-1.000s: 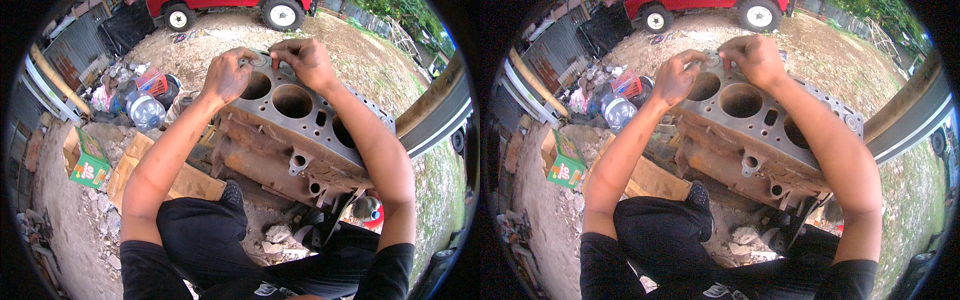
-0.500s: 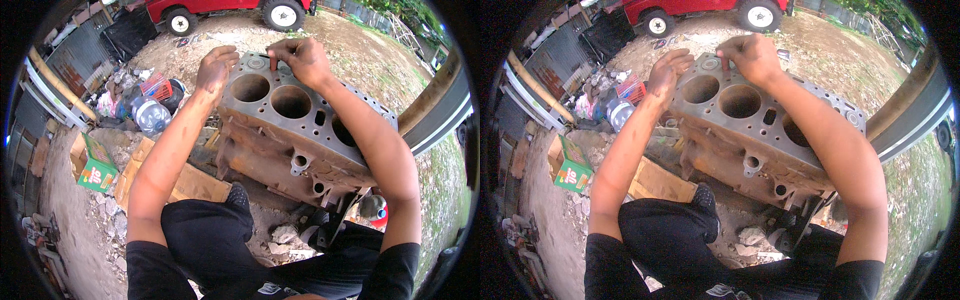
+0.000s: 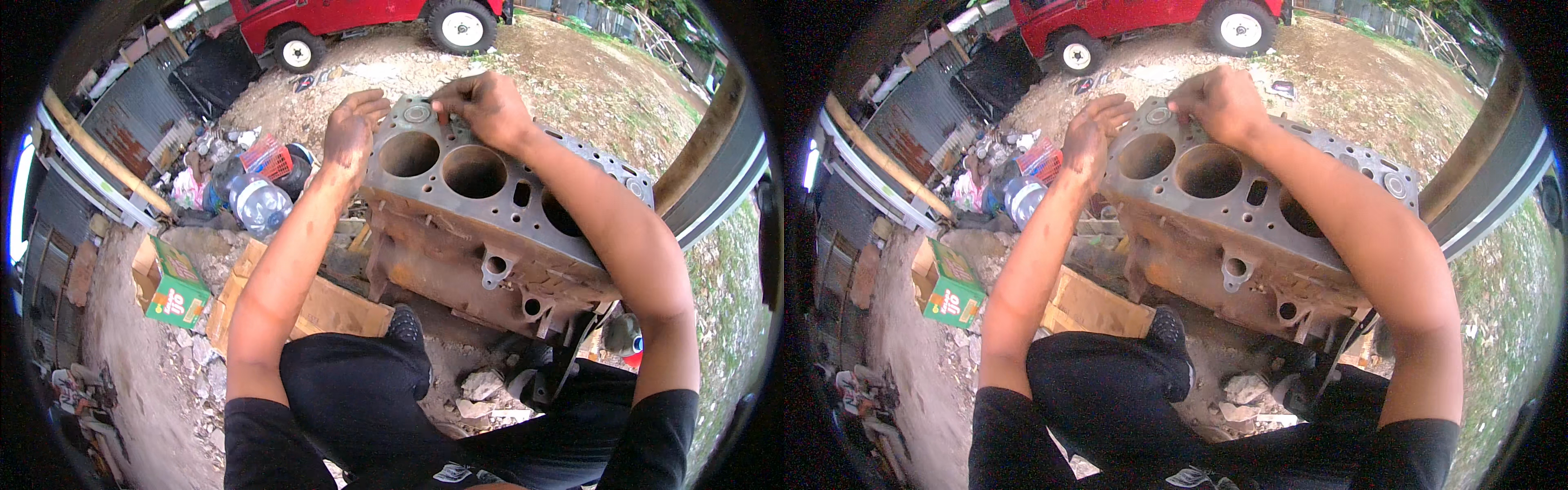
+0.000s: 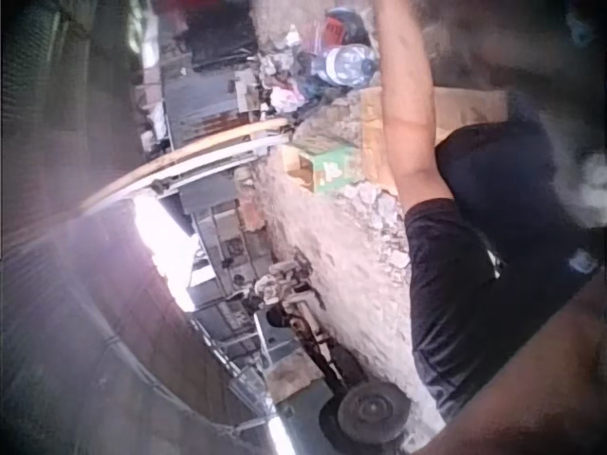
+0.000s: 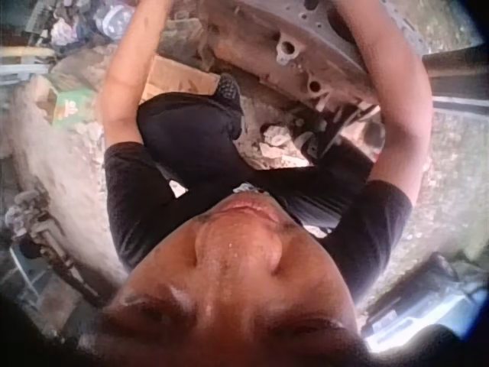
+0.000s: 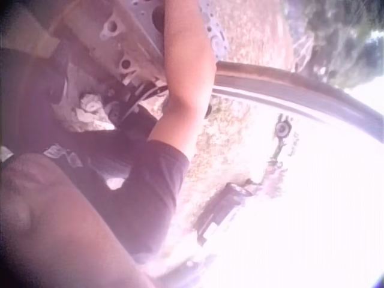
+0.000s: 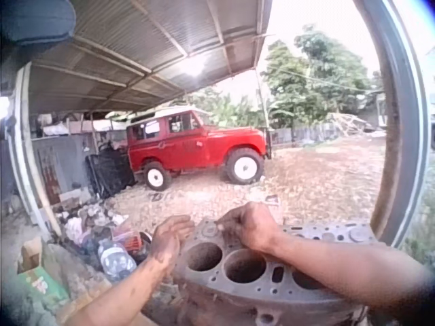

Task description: The person uses a sanding block to smooth the top surface of a metal engine block. They repeatedly rub the sanding block over the flat areas around the cylinder openings, occasionally adjusting the block's position.

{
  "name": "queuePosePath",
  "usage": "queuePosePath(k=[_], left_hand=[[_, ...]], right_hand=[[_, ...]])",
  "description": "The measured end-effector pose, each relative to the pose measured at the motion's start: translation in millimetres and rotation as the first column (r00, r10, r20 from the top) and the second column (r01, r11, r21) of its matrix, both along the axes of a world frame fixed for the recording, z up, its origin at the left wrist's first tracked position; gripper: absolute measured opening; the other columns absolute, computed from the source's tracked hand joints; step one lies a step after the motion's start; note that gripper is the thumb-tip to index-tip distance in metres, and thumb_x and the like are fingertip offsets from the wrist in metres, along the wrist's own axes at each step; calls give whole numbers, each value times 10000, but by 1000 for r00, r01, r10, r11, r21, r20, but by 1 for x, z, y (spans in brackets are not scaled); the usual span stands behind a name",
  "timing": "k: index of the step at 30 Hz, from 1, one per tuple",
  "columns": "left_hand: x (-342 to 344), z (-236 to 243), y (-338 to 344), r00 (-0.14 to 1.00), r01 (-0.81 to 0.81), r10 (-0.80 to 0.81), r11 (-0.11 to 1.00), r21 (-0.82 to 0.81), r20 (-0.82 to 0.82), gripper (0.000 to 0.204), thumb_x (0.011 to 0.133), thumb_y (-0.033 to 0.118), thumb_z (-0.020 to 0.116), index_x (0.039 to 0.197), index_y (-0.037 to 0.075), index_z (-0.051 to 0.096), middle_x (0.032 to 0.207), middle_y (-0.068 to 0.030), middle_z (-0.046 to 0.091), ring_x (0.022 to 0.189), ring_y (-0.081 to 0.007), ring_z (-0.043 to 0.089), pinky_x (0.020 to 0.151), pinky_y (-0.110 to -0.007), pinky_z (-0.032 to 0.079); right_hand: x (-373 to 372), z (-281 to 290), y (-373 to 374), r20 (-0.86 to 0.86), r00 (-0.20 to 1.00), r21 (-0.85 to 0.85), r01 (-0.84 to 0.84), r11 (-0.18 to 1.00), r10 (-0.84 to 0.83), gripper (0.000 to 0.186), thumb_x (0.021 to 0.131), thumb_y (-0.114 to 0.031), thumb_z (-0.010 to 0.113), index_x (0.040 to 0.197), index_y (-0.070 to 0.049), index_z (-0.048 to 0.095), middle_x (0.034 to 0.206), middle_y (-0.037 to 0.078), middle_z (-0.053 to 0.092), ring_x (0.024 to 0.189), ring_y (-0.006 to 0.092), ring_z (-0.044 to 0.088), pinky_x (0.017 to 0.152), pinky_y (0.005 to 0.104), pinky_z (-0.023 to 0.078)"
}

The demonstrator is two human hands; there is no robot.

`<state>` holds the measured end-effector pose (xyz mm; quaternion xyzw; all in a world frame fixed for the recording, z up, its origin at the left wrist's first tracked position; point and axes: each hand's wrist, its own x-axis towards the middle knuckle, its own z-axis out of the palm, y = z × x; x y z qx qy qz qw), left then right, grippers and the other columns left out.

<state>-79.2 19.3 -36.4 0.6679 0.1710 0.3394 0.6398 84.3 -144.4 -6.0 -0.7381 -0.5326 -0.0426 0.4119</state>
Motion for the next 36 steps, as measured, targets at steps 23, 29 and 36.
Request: queuePosePath(k=[23, 29, 36], left_hand=[[-4, -3, -21, 986, -74, 155, 730, 680, -59, 331, 1028, 162, 648, 1335, 40, 666, 1251, -175, 743, 1179, -263, 709, 1020, -369, 536], [-5, -4, -18, 1000, -5, 9, 868, 497, -5, 302, 1075, 232, 638, 1279, 14, 687, 1096, -122, 774, 1048, -178, 721, 952, -319, 551], [-7, -2, -15, 995, 30, 19, 872, 489, -96, 273, 1087, 229, 628, 1172, -9, 728, 1036, -94, 773, 984, -154, 713, 916, -308, 556]], right_hand=[[11, -10, 9, -408, 897, 356, -19, 934, 174, 379, 955, -366, 788, 1178, -59, 793, 1046, 104, 811, 961, 157, 762, 897, 318, 577], [4, -2, 1, -601, 758, 334, -51, 941, 254, 403, 995, -359, 764, 1210, -20, 736, 1044, 44, 767, 938, 97, 688, 805, 257, 521], [6, -3, -2, -578, 766, 255, -157, 954, 281, 549, 931, -317, 842, 1348, -23, 639, 1081, 49, 759, 952, 114, 678, 818, 266, 532]])
